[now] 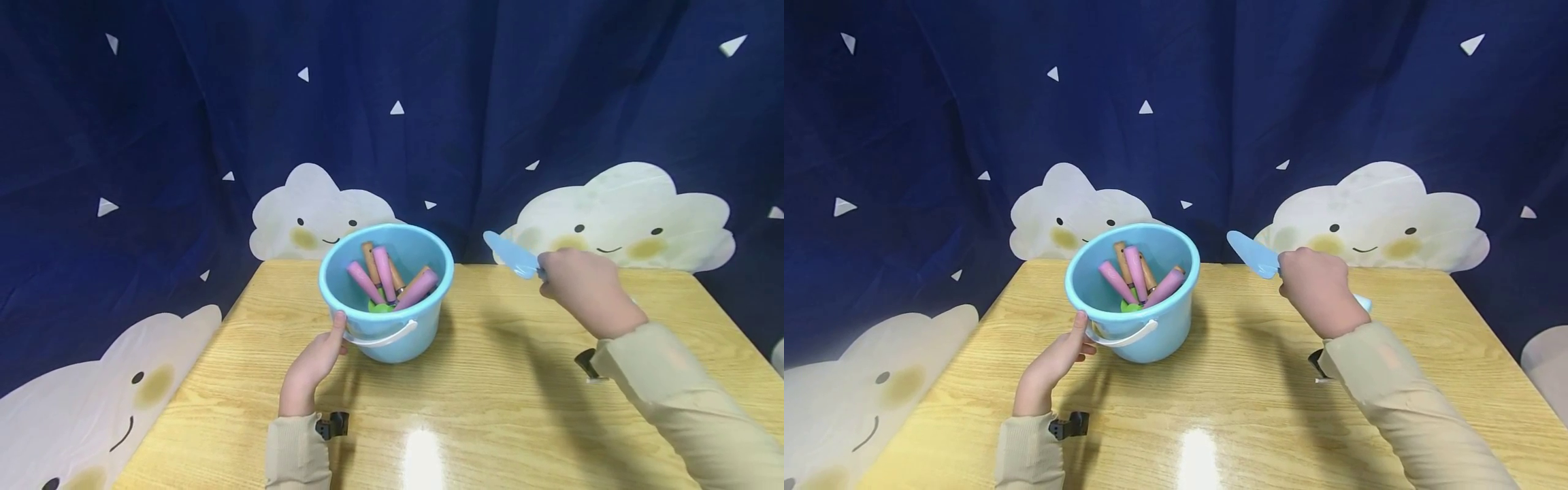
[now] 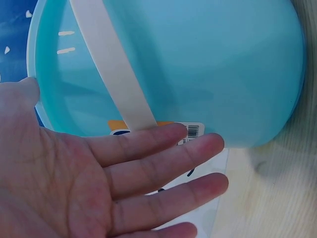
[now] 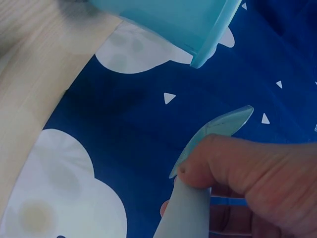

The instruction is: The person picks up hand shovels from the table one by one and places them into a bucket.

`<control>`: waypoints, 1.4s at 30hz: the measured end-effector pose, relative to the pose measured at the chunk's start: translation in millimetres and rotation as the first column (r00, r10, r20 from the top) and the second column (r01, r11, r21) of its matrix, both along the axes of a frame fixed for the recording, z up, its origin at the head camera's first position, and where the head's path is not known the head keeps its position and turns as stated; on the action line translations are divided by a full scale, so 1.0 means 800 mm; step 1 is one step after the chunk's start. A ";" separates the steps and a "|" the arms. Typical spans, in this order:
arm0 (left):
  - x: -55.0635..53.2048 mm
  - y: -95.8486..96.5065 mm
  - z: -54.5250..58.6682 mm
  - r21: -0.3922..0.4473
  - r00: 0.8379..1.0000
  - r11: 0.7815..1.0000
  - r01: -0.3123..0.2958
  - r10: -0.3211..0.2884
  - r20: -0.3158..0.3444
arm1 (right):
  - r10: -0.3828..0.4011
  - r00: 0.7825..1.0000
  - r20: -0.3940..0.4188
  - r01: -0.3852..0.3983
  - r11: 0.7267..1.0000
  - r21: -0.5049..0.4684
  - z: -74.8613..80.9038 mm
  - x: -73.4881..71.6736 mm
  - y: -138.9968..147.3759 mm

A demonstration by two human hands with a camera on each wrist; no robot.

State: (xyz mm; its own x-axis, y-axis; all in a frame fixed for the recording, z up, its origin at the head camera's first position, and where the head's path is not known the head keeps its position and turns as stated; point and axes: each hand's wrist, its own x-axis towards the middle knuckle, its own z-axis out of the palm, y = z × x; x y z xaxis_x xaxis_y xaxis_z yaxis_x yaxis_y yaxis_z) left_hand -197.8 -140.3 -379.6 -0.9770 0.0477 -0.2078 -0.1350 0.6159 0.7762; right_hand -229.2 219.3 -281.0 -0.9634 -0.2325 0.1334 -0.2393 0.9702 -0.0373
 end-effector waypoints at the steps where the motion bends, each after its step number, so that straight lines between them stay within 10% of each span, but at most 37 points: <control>1: 0.000 0.000 0.000 0.002 1.000 1.000 -0.002 0.002 -0.001 | 0.004 1.000 -0.007 -0.004 1.000 0.001 0.000 0.000 -0.001; 42: -0.001 0.000 -0.001 -0.008 1.000 1.000 0.003 -0.003 -0.003 | 0.148 0.971 -0.186 -0.127 0.984 0.124 0.012 -0.016 -0.085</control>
